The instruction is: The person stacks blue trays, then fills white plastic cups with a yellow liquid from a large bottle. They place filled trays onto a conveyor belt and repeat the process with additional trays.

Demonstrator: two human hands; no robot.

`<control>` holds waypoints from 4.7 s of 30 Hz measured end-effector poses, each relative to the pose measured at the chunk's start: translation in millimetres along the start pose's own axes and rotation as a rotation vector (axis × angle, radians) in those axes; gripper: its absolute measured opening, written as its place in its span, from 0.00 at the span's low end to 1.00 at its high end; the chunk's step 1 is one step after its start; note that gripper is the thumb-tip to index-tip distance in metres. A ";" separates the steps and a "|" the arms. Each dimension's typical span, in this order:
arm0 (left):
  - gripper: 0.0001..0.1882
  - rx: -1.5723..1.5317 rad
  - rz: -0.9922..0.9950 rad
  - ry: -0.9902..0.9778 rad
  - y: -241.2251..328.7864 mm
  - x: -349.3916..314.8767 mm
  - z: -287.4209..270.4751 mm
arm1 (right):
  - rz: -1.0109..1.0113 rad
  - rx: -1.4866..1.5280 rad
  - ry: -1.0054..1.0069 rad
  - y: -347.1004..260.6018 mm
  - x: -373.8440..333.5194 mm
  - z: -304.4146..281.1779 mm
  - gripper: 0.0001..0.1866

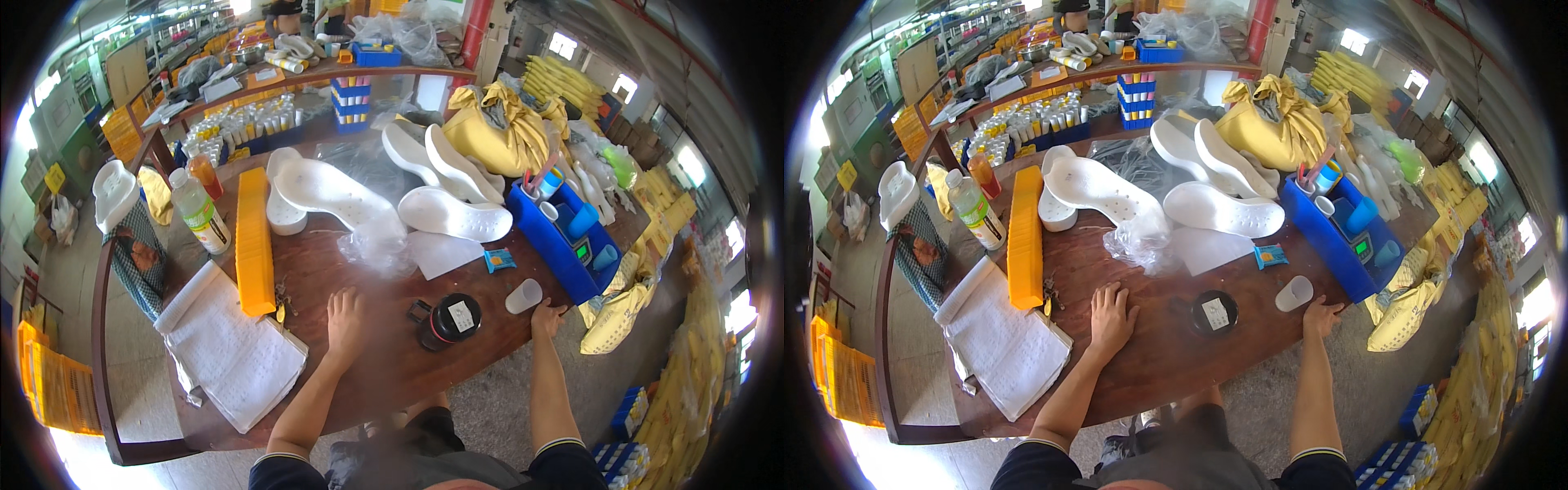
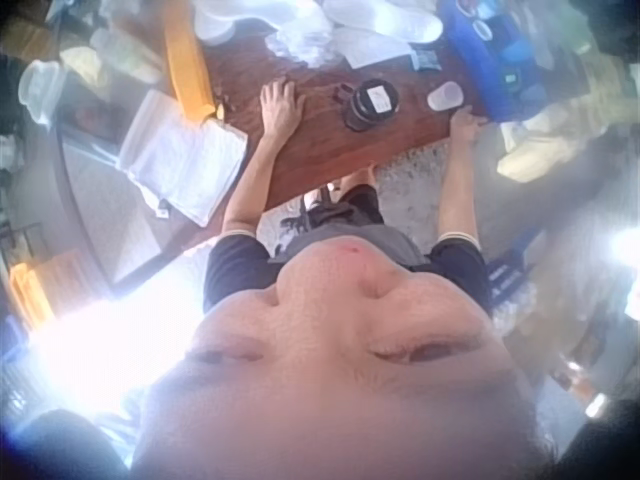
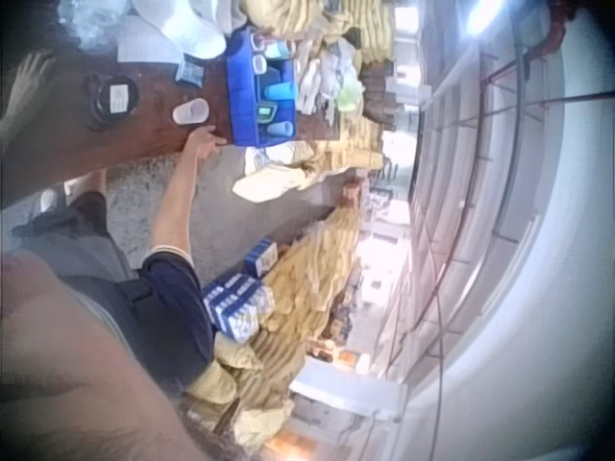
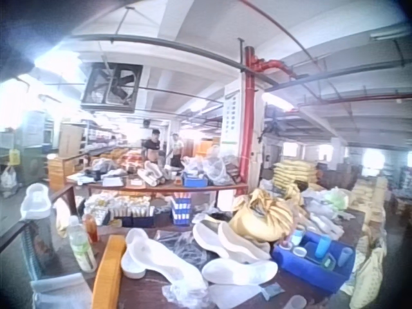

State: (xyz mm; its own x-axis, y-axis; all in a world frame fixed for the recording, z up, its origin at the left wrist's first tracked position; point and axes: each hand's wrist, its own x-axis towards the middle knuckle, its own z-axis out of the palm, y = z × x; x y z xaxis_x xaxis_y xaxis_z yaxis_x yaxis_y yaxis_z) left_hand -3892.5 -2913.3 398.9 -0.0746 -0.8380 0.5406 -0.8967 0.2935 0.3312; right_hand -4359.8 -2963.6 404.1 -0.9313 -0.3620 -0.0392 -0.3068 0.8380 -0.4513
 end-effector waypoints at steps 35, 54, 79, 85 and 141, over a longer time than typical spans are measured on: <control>0.23 0.004 -0.019 -0.017 3.5 3.5 -5.4 | 0.022 0.033 -0.054 0.4 0.1 -2.4 0.39; 0.22 -0.063 -0.050 -0.025 19.7 12.6 -30.1 | -0.015 -0.006 -0.023 -1.5 -3.2 -3.7 0.39; 0.18 0.033 -0.050 0.086 4.0 -8.0 24.5 | -0.687 -0.115 -0.056 -43.7 -50.4 57.0 0.39; 0.17 0.047 -0.069 0.076 2.7 -6.9 23.2 | -0.633 -0.084 -0.030 -43.7 -46.7 60.1 0.39; 0.23 -0.032 -0.060 -0.029 4.5 -1.3 -4.5 | -0.020 -0.061 0.024 7.3 19.5 11.4 0.41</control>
State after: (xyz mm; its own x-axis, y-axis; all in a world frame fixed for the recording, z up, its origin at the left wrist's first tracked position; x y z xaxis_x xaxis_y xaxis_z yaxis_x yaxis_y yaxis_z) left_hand -3894.5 -2908.8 403.2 -0.0339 -0.8673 0.4966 -0.8856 0.2564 0.3873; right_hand -4378.0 -2969.2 389.9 -0.9291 -0.3696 -0.0094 -0.3359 0.8545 -0.3961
